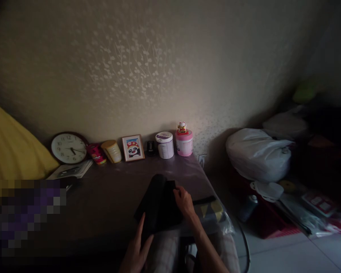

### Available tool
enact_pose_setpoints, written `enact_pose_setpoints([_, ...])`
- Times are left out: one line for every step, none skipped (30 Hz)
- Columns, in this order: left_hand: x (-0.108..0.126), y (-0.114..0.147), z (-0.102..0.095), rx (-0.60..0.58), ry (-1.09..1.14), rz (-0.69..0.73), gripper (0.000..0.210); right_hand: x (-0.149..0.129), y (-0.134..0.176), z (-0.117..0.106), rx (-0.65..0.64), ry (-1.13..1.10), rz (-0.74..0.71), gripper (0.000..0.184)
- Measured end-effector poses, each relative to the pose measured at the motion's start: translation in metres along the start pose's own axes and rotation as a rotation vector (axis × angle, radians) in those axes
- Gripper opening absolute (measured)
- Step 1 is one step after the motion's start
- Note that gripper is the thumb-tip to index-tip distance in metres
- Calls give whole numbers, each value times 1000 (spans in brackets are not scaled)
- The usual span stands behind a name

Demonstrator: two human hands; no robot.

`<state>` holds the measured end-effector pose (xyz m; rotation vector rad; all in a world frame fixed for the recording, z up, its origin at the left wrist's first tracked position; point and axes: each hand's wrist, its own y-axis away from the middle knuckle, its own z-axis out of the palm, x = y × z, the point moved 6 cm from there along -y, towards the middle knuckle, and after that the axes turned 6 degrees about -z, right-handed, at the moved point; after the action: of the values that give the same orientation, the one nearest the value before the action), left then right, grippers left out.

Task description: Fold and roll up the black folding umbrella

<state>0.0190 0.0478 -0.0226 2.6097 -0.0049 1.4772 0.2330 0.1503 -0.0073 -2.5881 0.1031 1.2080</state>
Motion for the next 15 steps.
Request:
enact_pose_setpoints([0,0,0,13,6,4,59,0,1,1,-9,10,-1,32])
enact_pose_setpoints([0,1,0,18,8,2,59,1,2,3,-19,20,-4,33])
enact_pose_setpoints([-1,1,1,19,11,-6,59,2,4,4,-25,28,-7,33])
enact_pose_setpoints([-2,0,1,14,18,-19,59,4,5,6,-26,37,-10,33])
enact_pose_setpoints([-3,0,2,6,28,-32,59,6,6,8,-23,45,-14,33])
enact_pose_setpoints([-4,0,2,-4,40,-44,60,8,7,10,-16,51,-18,33])
enact_pose_setpoints([-5,0,3,-14,55,-51,60,11,7,11,-12,58,-23,32])
enact_pose_setpoints([-6,0,4,-24,70,-55,61,13,7,13,-8,66,-28,32])
enact_pose_setpoints([-6,0,4,-32,83,-59,61,15,7,14,-5,77,-34,32])
enact_pose_setpoints([-6,0,4,-37,93,-64,62,17,7,15,0,89,-36,32])
enact_pose_setpoints([-6,0,4,-42,99,-69,63,19,7,16,7,98,-38,32])
enact_pose_setpoints([-5,0,5,-45,104,-74,64,20,7,16,14,104,-42,32])
enact_pose_setpoints([-5,0,4,-47,108,-77,66,20,7,17,21,105,-47,32])
enact_pose_setpoints([-5,0,4,-47,112,-80,67,20,7,17,27,103,-51,32])
enact_pose_setpoints([-4,0,4,-46,113,-82,67,20,8,17,29,100,-52,33])
